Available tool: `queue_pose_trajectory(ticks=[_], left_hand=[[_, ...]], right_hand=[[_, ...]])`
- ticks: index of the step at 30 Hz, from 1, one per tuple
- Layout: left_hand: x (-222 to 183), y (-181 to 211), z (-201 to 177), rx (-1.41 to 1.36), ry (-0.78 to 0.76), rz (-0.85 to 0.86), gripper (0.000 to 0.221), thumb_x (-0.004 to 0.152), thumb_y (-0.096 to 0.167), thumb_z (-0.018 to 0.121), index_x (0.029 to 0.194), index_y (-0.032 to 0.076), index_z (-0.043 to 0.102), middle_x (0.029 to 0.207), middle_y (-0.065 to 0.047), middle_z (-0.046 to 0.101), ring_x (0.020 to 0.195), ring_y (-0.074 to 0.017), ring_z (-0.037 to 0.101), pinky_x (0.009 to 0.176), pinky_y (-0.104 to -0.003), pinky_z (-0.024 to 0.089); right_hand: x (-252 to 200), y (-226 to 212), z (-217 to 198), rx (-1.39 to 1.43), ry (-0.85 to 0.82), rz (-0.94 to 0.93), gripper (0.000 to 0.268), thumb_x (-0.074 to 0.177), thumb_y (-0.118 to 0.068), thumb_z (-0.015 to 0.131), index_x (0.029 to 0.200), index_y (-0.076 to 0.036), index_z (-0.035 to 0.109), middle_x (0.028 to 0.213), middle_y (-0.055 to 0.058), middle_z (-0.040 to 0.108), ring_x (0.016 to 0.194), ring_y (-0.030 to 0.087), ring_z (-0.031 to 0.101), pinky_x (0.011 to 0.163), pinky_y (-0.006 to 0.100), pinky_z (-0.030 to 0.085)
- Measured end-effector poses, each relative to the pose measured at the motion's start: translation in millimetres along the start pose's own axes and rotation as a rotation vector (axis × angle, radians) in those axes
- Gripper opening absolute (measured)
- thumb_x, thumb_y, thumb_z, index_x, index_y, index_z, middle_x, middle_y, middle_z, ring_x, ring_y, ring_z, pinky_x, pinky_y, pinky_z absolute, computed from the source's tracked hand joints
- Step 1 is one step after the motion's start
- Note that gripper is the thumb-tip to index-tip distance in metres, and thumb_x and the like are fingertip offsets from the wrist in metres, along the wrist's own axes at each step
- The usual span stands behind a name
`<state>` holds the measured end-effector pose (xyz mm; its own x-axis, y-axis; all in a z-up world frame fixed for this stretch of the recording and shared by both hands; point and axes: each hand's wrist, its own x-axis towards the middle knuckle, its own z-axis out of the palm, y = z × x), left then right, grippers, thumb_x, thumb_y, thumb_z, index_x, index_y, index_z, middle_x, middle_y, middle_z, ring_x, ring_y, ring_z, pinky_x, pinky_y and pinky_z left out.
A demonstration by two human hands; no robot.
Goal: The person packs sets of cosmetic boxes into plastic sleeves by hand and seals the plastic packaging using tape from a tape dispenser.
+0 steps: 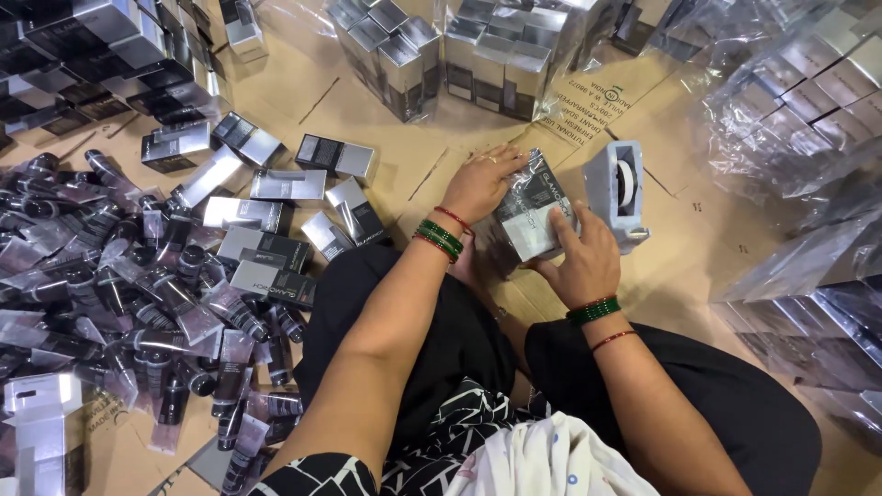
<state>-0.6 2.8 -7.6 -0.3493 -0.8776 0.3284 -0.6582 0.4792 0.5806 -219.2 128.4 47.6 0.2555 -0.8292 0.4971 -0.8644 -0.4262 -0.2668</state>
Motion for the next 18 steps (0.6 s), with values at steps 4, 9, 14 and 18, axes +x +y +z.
queue_pose_trajectory(ticks=[4, 9, 14, 18], left_hand=[[-1, 9, -9, 0.062, -0.038, -0.003, 0.05, 0.096, 0.02, 0.057, 0.145, 0.021, 0.059, 0.155, -0.008, 0.052, 0.147, -0.028, 0.043, 0.124, -0.047, 0.027], [-6, 37, -20, 0.149, -0.102, -0.119, 0.061, 0.094, 0.044, 0.064, 0.145, 0.013, 0.052, 0.156, -0.011, 0.044, 0.147, -0.0293, 0.035, 0.121, -0.052, 0.02], [-11, 40, -6, 0.272, -0.015, -0.097, 0.05, 0.1, 0.037, 0.059, 0.146, 0.017, 0.057, 0.158, -0.005, 0.047, 0.153, -0.0284, 0.034, 0.127, -0.054, 0.016], [-16, 50, -5, 0.419, 0.035, -0.058, 0.044, 0.099, 0.036, 0.06, 0.139, 0.018, 0.06, 0.157, -0.009, 0.047, 0.152, -0.0306, 0.033, 0.125, -0.054, 0.015]], right_hand=[[2, 1, 0, -0.029, -0.009, -0.012, 0.088, 0.057, -0.043, 0.095, 0.134, -0.015, 0.065, 0.14, 0.017, 0.058, 0.125, 0.036, 0.058, 0.099, 0.048, 0.048], [3, 1, 4, -0.005, -0.01, 0.027, 0.087, 0.056, -0.044, 0.095, 0.133, -0.016, 0.067, 0.139, 0.019, 0.057, 0.121, 0.036, 0.058, 0.095, 0.047, 0.049], [1, 1, 5, -0.02, -0.04, 0.057, 0.087, 0.056, -0.044, 0.096, 0.134, -0.016, 0.067, 0.138, 0.018, 0.058, 0.114, 0.035, 0.06, 0.091, 0.046, 0.05], [1, 2, 7, -0.003, -0.036, 0.092, 0.089, 0.055, -0.046, 0.095, 0.135, -0.019, 0.066, 0.138, 0.019, 0.057, 0.116, 0.036, 0.06, 0.091, 0.045, 0.052]])
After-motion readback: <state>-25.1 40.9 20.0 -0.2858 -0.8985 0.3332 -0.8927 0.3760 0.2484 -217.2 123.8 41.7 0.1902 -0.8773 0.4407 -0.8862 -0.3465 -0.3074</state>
